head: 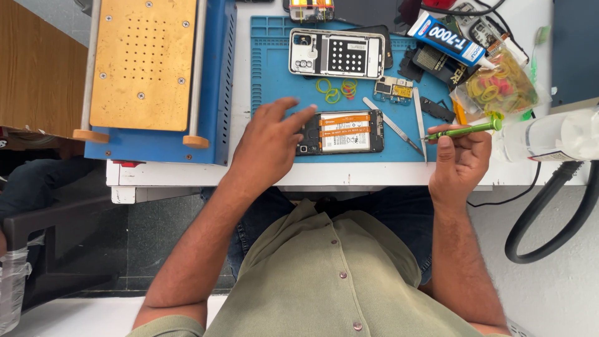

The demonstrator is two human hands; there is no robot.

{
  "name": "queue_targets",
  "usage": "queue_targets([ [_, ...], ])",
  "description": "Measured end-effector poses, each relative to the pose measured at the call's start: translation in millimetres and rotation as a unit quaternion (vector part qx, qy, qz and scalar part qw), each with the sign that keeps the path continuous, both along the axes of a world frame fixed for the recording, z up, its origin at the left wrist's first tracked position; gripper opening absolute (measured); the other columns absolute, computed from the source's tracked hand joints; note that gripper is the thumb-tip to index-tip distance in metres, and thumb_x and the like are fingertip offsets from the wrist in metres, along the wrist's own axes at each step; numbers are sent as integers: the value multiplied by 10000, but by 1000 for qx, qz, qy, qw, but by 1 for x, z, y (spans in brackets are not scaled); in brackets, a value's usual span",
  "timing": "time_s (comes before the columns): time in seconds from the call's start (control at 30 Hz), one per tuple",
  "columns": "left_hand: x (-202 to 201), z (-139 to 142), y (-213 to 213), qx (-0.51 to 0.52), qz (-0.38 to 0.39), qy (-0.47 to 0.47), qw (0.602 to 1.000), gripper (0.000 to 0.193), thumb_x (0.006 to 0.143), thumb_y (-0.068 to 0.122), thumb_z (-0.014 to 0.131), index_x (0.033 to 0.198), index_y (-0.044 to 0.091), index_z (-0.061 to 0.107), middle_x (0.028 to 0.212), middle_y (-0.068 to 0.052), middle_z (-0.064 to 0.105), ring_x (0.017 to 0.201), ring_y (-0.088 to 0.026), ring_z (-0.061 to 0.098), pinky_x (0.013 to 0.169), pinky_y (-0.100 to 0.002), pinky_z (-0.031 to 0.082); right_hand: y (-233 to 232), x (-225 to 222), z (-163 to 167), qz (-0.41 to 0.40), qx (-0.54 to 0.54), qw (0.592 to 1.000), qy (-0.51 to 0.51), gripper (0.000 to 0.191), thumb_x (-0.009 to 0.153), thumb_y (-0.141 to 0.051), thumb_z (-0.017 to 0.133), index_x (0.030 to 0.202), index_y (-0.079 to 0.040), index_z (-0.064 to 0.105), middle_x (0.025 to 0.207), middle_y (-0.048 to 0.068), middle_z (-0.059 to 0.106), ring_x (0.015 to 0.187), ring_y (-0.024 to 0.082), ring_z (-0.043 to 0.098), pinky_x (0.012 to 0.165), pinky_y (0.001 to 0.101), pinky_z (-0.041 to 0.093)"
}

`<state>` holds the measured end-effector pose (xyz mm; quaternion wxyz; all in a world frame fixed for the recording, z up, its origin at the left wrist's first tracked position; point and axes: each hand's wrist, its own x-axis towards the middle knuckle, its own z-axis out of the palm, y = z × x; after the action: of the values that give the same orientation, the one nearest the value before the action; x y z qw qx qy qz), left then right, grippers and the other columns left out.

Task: The person uses a green screwdriver to remove screws from a disassembled smartphone on a blue mat. They handle the phone's back cover and internal components, then use a small brush to clean the interior. The person continues to manipulate the phone and tools throughout the clip.

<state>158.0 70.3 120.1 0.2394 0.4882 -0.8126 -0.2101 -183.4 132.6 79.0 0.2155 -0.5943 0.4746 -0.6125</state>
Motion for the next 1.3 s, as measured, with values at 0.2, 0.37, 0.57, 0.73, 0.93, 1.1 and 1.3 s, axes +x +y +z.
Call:
queue_targets([
  [0.2, 6, -7, 2, -20, -69, -14, 997, 774, 807, 327, 837, 1465, 63, 528, 1505, -104, 523, 1396, -304, 447, 1148, -496, 309, 1, -1, -1, 2, 7, 1000, -6, 195, 1190, -113, 632, 1246, -21, 470, 1136, 161, 702, 1049, 169, 709, 934, 276, 609],
  [0.37, 7, -6, -2, -4, -60, -8, 998, 807, 756, 345, 876, 1444, 69, 556, 1461, -85, 552, 1380, -282, 460, 1153, -500, 289, 1, -1, -2, 4, 10, 1000, -7, 194, 1184, -110, 635, 1257, -22, 479, 1125, 158, 703, 1042, 175, 715, 919, 276, 610],
  [0.57, 8, -3, -10, 47, -55, -7, 997, 874, 622, 378, 919, 1396, 119, 604, 1415, -51, 572, 1379, -269, 441, 1150, -482, 271, 1, 0, -1, 8, 16, 1000, -5, 188, 1181, -102, 639, 1276, -26, 496, 1112, 153, 707, 1026, 175, 713, 906, 275, 608],
  [0.73, 8, -5, -8, 30, -59, 6, 998, 898, 627, 394, 929, 1414, 124, 592, 1421, -54, 557, 1379, -277, 425, 1147, -497, 258, 1, 2, 0, 8, 21, 1000, -8, 171, 1183, -100, 638, 1238, -21, 497, 1116, 145, 701, 1052, 182, 718, 908, 278, 615],
  [0.93, 2, -6, -4, 27, -39, -4, 999, 876, 662, 389, 928, 1424, 122, 588, 1404, -53, 560, 1371, -264, 442, 1153, -493, 268, 2, 2, -1, 4, 21, 1000, -11, 195, 1182, -102, 643, 1291, -30, 499, 1113, 144, 703, 1044, 178, 717, 906, 274, 613],
  [1.1, 1, -6, -3, 20, -35, -3, 999, 921, 661, 411, 933, 1444, 124, 544, 1425, -80, 527, 1375, -301, 426, 1142, -514, 279, 0, 0, -2, 9, 13, 1000, -7, 197, 1180, -95, 660, 1219, -22, 481, 1119, 153, 705, 1023, 173, 717, 909, 275, 613],
  [1.3, 21, -14, 0, 12, -53, 94, 994, 847, 783, 280, 885, 1512, 122, 482, 1482, -113, 531, 1405, -333, 443, 1179, -478, 369, -2, -2, -4, 13, 14, 1000, -6, 190, 1179, -82, 649, 1242, -27, 479, 1125, 154, 698, 1026, 177, 719, 900, 280, 616],
])
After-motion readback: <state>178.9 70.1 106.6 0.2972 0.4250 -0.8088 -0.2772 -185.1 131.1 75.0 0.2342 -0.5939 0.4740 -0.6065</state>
